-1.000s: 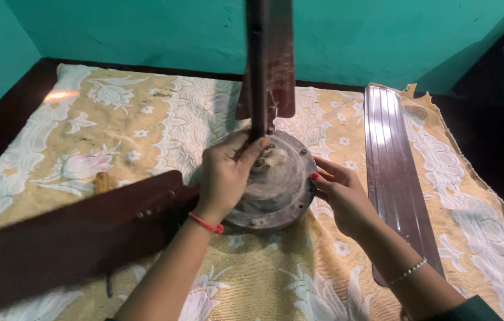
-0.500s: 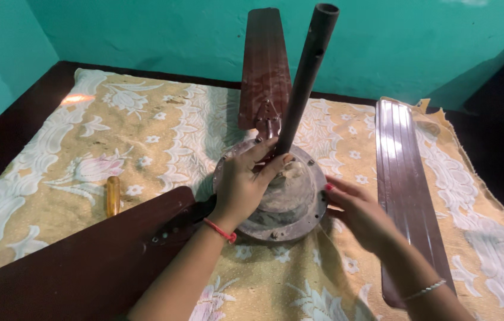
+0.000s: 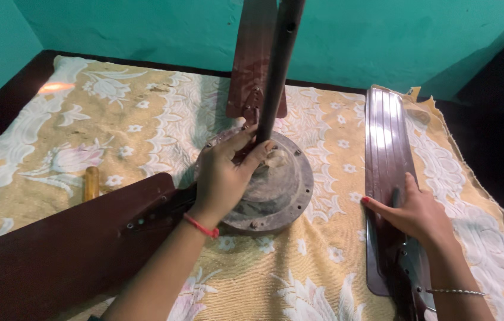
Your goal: The person attaches fan blades to a ceiling fan motor housing using a screwdriver. They position each blade, insert screws, and tighten them to secure the blades to the central hub.
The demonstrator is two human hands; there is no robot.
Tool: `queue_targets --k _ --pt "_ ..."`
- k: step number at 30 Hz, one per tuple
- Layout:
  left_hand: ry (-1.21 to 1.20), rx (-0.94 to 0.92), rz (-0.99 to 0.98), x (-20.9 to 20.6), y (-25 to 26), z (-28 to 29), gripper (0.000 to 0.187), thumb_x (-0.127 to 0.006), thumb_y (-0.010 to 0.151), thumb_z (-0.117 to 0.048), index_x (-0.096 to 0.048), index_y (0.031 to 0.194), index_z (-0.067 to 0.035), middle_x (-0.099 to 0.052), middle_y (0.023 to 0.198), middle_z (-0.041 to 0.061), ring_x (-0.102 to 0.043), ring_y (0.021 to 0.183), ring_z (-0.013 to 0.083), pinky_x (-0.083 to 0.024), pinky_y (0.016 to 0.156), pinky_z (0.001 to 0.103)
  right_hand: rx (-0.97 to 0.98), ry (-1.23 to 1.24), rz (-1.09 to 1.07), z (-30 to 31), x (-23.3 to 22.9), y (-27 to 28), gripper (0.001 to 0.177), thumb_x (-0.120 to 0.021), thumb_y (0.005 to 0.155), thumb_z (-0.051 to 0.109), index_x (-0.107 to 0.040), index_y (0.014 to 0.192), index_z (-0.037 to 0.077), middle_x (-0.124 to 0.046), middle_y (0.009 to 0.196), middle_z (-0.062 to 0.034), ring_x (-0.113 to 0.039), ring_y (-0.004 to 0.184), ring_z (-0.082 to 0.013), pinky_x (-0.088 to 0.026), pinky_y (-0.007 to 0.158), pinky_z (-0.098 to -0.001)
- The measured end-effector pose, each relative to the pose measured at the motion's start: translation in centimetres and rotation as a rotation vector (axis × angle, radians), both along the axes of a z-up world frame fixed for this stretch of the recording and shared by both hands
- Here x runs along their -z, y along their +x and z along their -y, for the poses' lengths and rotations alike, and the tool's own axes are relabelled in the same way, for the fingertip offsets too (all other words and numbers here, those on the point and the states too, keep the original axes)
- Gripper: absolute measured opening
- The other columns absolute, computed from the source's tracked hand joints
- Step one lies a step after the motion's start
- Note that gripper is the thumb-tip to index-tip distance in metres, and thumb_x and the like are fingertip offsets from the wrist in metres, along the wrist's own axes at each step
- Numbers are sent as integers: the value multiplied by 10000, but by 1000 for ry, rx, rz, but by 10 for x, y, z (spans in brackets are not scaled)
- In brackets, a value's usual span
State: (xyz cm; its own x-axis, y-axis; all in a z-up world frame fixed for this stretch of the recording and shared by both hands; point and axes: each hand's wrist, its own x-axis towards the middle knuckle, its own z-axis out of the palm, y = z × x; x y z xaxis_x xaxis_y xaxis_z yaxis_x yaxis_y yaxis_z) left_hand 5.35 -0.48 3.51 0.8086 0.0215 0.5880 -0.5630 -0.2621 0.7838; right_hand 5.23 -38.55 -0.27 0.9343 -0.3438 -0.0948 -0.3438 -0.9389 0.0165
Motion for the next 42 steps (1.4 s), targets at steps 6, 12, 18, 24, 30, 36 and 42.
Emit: queue_targets --k 6,12,18,24,30,36,42 --pt "172 -234 176 5 -23 23 739 -737 966 -206 -344 1524 78 -599 1385 305 -642 1250 410 -532 1051 450 37 47 75 0 4 1 1440 -747 523 850 -348 1562 -64 -743 904 -277 -758 813 -356 -636 654 -442" --pt "331 -373 179 21 -42 41 869 -723 925 -219 -232 1550 134 -350 1543 380 -386 1448 505 -360 1181 534 174 142 20 0 -4 -3 1400 -782 504 831 -451 1478 -118 -716 1075 -384 -771 985 -499 -646 770 -517" --pt "318 -299 58 29 -43 42 817 -698 952 -225 -264 1552 119 -439 1495 330 -483 1369 460 -413 1133 495 200 142 91 7 -2 -2 1442 -854 499 805 -407 1531 -98 -568 1194 -502 -673 1044 -615 -613 746 -624" --pt "244 -224 99 22 -46 35 833 -683 953 -211 -243 1572 132 -399 1545 352 -425 1443 467 -369 1203 506 -102 129 303 -30 -9 -16 1118 -826 722 612 -428 1581 19 -540 1393 -342 -570 1278 -481 -519 1006 -577" --pt "767 -141 86 12 -95 -50 1124 -792 748 -506 -246 1470 160 -292 1533 375 -222 1450 517 -75 1160 644 -751 359 426 -116 -35 -48 1029 -904 631 403 -439 1486 69 -499 1484 -214 -474 1387 -365 -435 1105 -522" --pt "1279 -197 -220 -12 -137 -138 956 -860 650 -384 -482 1457 -37 -448 1544 140 -343 1452 345 4 1140 786 -1062 1042 471 -190 -67 -14 898 -756 877 214 -274 1610 23 -492 1541 -190 -502 1410 -282 -450 1147 -483" --pt "1262 -215 -194 -22 -130 -162 751 -881 613 -272 -672 1325 -158 -589 1444 16 -482 1375 201 -14 1137 770 -865 1336 423 -224 -72 28 301 -579 1067 20 -578 1360 -45 -704 1186 -130 -701 1037 -185 -617 902 -375"
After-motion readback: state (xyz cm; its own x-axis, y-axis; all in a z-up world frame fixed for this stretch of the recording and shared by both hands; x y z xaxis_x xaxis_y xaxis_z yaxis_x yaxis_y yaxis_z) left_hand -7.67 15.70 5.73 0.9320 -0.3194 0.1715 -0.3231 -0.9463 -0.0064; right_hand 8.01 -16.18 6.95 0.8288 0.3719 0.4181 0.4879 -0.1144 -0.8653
